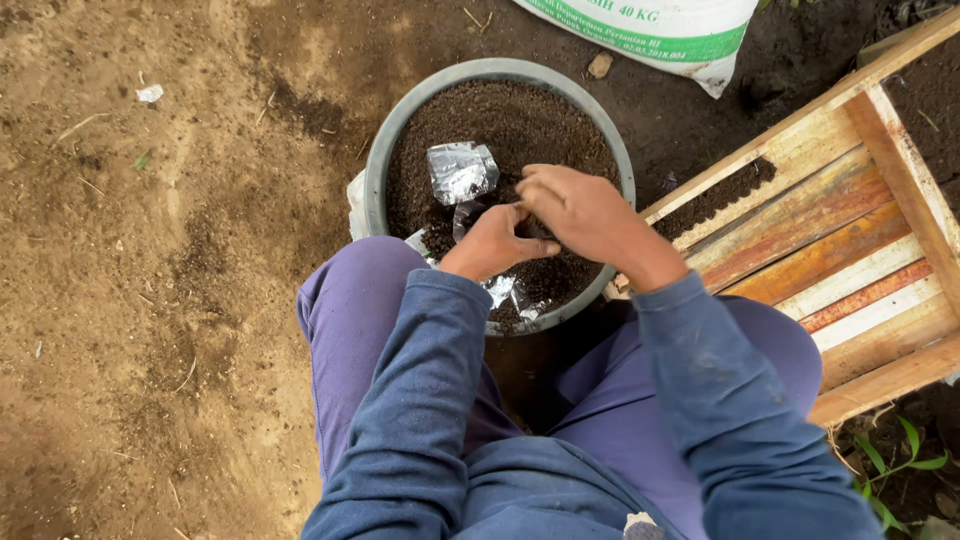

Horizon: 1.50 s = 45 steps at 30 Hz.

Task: The person scoops soil from a bucket, places it into small foil packets, and then places the filled packets into a wooden tray. The person repeats this process multiple times.

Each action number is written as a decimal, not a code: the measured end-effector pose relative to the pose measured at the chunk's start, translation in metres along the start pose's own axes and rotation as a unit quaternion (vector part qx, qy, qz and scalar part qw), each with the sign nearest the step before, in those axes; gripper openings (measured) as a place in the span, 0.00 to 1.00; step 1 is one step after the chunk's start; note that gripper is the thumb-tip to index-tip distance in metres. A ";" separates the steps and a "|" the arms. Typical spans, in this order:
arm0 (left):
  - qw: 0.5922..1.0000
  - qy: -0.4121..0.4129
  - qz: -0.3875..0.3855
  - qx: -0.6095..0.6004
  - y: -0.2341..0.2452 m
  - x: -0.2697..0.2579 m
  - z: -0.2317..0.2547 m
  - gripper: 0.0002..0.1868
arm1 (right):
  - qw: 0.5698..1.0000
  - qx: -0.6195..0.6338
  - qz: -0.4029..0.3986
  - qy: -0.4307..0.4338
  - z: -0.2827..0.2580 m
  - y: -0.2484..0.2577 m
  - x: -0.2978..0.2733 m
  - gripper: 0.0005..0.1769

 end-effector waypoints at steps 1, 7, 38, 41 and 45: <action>1.000 0.004 -0.001 -0.002 0.001 0.002 -0.014 0.49 | 1.000 0.001 -0.003 -0.004 -0.009 0.004 -0.006 0.29; 0.997 0.047 0.007 0.060 0.000 0.006 -0.038 0.47 | 0.978 -0.190 -0.084 0.025 0.039 -0.013 -0.002 0.28; 0.963 0.091 0.203 0.154 0.010 0.016 -0.008 0.14 | 0.903 -0.179 0.190 -0.342 0.404 0.157 0.070 0.28; 0.963 0.088 0.229 0.108 0.014 0.018 -0.020 0.15 | 0.904 -0.247 0.193 -0.291 0.396 0.169 0.083 0.26; 0.966 0.042 0.247 0.055 0.010 0.017 -0.016 0.15 | 0.972 -0.110 0.156 -0.134 0.177 0.138 0.052 0.14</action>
Point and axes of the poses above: each hand's wrist, its own x-axis towards the middle knuckle, its own y-axis out of the back of the hand, z = x × y, the point moved 2 cm from there along x, towards the middle knuckle, and after that the axes turned 13 degrees about -y, right-handed, at the moved point
